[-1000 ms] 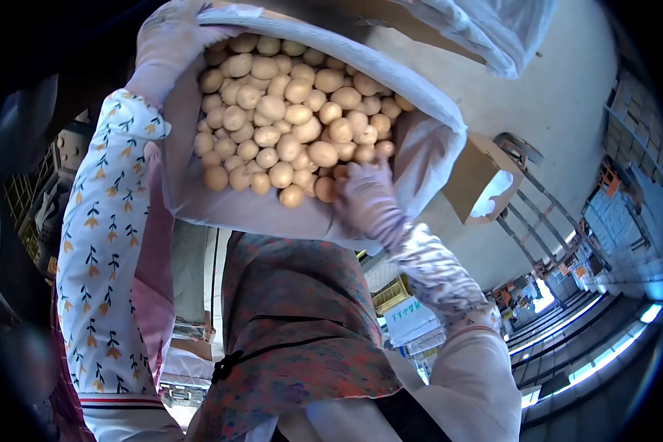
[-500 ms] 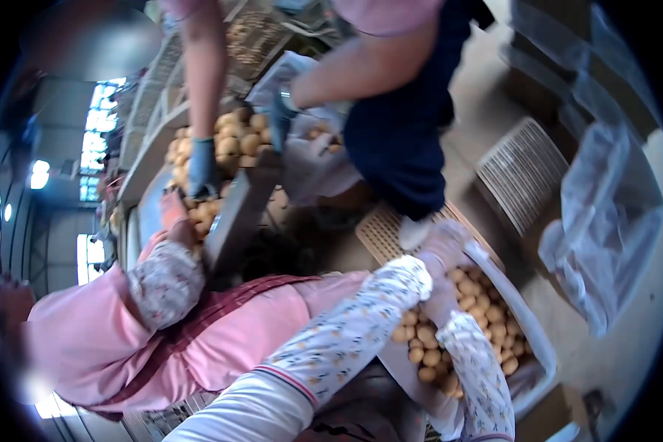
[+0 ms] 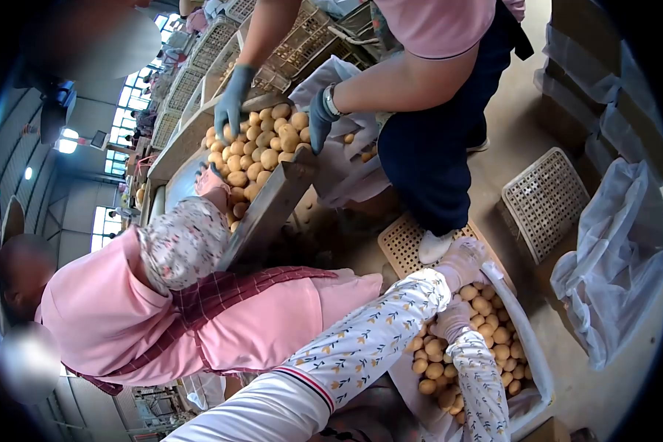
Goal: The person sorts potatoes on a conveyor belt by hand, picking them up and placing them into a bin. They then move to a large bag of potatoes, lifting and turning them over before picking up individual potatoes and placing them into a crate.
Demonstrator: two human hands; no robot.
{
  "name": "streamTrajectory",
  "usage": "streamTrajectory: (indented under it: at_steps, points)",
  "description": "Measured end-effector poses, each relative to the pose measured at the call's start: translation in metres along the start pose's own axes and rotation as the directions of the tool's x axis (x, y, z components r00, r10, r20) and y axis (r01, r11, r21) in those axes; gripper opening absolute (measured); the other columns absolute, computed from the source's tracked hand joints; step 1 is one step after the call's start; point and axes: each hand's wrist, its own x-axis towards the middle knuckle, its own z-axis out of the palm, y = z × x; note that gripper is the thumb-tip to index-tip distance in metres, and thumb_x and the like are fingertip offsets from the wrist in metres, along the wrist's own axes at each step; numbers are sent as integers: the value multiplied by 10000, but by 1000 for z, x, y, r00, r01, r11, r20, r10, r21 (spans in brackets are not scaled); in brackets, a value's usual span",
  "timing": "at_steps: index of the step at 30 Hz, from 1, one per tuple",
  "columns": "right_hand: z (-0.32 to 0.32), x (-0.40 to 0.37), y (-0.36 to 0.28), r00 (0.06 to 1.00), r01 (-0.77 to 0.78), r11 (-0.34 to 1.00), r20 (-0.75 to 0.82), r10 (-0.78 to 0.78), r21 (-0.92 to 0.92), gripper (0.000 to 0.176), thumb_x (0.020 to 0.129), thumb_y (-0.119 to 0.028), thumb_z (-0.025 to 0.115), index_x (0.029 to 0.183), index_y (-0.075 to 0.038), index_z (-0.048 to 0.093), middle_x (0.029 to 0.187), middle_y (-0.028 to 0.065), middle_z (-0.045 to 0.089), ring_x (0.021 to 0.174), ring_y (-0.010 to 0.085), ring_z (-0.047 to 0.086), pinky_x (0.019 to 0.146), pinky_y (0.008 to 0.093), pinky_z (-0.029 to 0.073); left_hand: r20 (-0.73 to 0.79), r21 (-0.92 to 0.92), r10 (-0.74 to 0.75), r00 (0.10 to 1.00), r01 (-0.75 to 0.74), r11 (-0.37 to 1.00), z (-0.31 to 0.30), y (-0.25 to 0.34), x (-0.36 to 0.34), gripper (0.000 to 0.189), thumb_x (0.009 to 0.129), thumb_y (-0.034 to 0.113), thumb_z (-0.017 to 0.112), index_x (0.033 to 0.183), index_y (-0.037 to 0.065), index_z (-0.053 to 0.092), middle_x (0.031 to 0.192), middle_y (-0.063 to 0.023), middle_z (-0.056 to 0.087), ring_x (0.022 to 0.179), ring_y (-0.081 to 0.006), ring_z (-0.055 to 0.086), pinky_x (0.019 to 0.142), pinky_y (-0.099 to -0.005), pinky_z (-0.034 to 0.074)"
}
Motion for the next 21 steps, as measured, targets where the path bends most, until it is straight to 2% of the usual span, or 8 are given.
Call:
streamTrajectory:
  at_steps: [2, 5, 6, 11, 14, 17, 19, 21]
  points:
    - [2, 4, 2, 1000, 6, 999, -15, -6, 43, 769, 723, -516, 736, 1381, -149, 583, 1345, 99, 623, 1240, 293, 577, 1016, 384, 487, -86, 13, 8, 996, -7, 1000, 11, -3, -1, 577, 705, 598, 814, 1078, 170, 710, 1130, -56, 677, 1162, -230, 605, 1010, -346, 434]
    - [4, -12, 7, 769, 320, 943, -606, -201, 93, 690, 717, -421, 714, 1353, -172, 613, 1245, 135, 673, 1113, 335, 653, 951, 436, 530, -406, 132, 124, 906, -77, 988, 26, -9, -6, 457, 699, 605, 782, 883, 194, 703, 969, -18, 690, 1049, -213, 640, 946, -347, 460]
    - [-7, -18, 3, 842, 248, 962, -516, -155, 116, 629, 709, -368, 711, 1295, -148, 643, 1184, 159, 685, 1054, 348, 675, 905, 461, 553, -67, -52, 15, 998, -18, 998, 20, -14, 4, 434, 667, 648, 740, 684, 222, 663, 740, -11, 653, 875, -214, 667, 832, -361, 513]
    - [-29, -43, -9, 988, -46, 999, -148, 50, 28, 435, 765, -516, 702, 968, -139, 778, 1052, 75, 655, 976, 260, 628, 784, 389, 534, -185, 169, 136, 973, -105, 980, -12, -13, -10, 415, 767, 567, 778, 925, 184, 746, 778, -61, 697, 761, -256, 698, 665, -360, 566]
    - [-54, -85, -3, 992, -50, 997, 121, 43, 55, 454, 761, -545, 694, 1010, -181, 802, 1238, 55, 579, 1172, 266, 523, 896, 434, 485, -231, 101, 129, 964, -108, 989, -2, -23, -6, 536, 667, 634, 809, 923, 166, 760, 935, -94, 721, 926, -292, 700, 799, -428, 562]
    - [-41, -142, 4, 994, -80, 964, -56, 97, 252, 433, 729, -468, 731, 998, -130, 755, 1276, 88, 544, 1218, 292, 492, 927, 486, 449, -277, 92, 144, 950, -123, 988, 11, -40, 10, 584, 695, 636, 801, 993, 137, 741, 986, -89, 711, 967, -298, 687, 841, -427, 551]
    - [-21, -180, 12, 914, -9, 976, -394, 97, 218, 370, 717, -399, 736, 932, -99, 726, 1232, 125, 534, 1243, 322, 470, 954, 495, 438, -322, 39, 120, 939, -113, 993, 4, -29, 4, 509, 665, 581, 817, 868, 120, 742, 937, -122, 720, 959, -300, 683, 852, -410, 536]
    - [-16, -216, 18, 956, -186, 938, -167, 241, 292, 364, 712, -382, 742, 942, -101, 717, 1284, 147, 523, 1264, 337, 468, 989, 508, 421, -317, 85, 112, 942, -90, 992, 5, -28, 5, 512, 662, 579, 819, 881, 123, 740, 940, -119, 718, 964, -302, 680, 853, -412, 533]
